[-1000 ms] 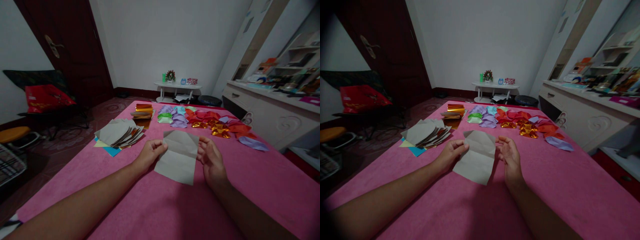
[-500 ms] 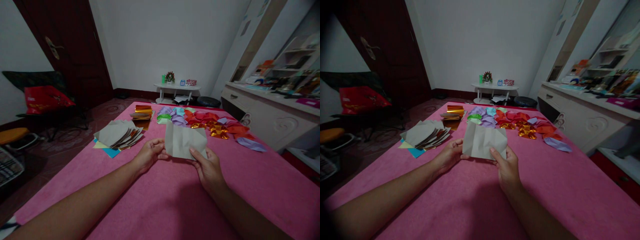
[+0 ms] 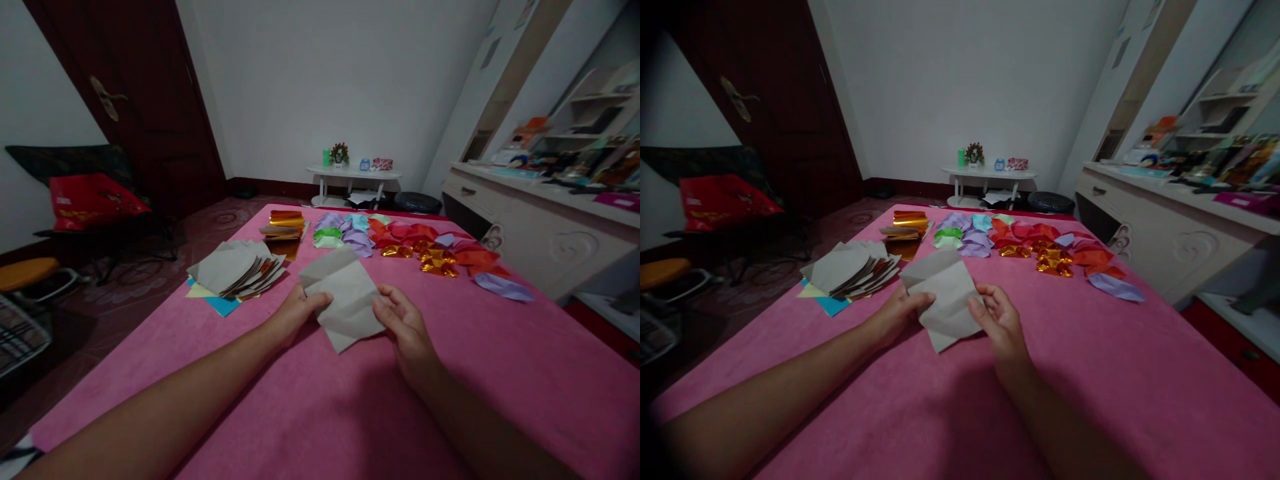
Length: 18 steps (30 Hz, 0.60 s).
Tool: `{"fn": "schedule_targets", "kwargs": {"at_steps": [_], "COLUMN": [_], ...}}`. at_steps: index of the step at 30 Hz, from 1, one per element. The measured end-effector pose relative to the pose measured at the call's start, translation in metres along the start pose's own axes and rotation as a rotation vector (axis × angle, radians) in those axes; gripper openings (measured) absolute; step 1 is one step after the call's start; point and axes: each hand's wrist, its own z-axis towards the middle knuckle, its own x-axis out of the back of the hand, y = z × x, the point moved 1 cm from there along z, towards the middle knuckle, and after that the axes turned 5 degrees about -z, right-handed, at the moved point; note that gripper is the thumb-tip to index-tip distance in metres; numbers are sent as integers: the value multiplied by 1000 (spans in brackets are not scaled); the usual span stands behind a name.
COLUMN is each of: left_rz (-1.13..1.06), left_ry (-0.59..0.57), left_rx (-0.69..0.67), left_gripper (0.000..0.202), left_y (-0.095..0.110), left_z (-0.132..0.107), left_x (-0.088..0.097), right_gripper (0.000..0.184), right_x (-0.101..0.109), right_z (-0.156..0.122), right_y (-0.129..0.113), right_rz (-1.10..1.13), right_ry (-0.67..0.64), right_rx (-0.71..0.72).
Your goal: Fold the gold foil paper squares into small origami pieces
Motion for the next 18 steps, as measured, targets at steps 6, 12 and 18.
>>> {"fn": "schedule_targets", "kwargs": {"at_steps": [6,12,18], "left_rz": [61,-7,7], "left_ry": [23,142,-46], "left_rx": [82,-87,-83], "left_gripper": [26,60,37], "left_y": [3,7,6], "left_z": [3,5,4], "left_x": [3,7,5], "right_gripper": [35,17,18], "right_x": [10,13,27], "right_z": [7,8,11], "right_y": [-5,2,7], "right_rz": [-126,-167,80], "right_ry": [30,88,163], "right_rx": [59,69,-43]}}
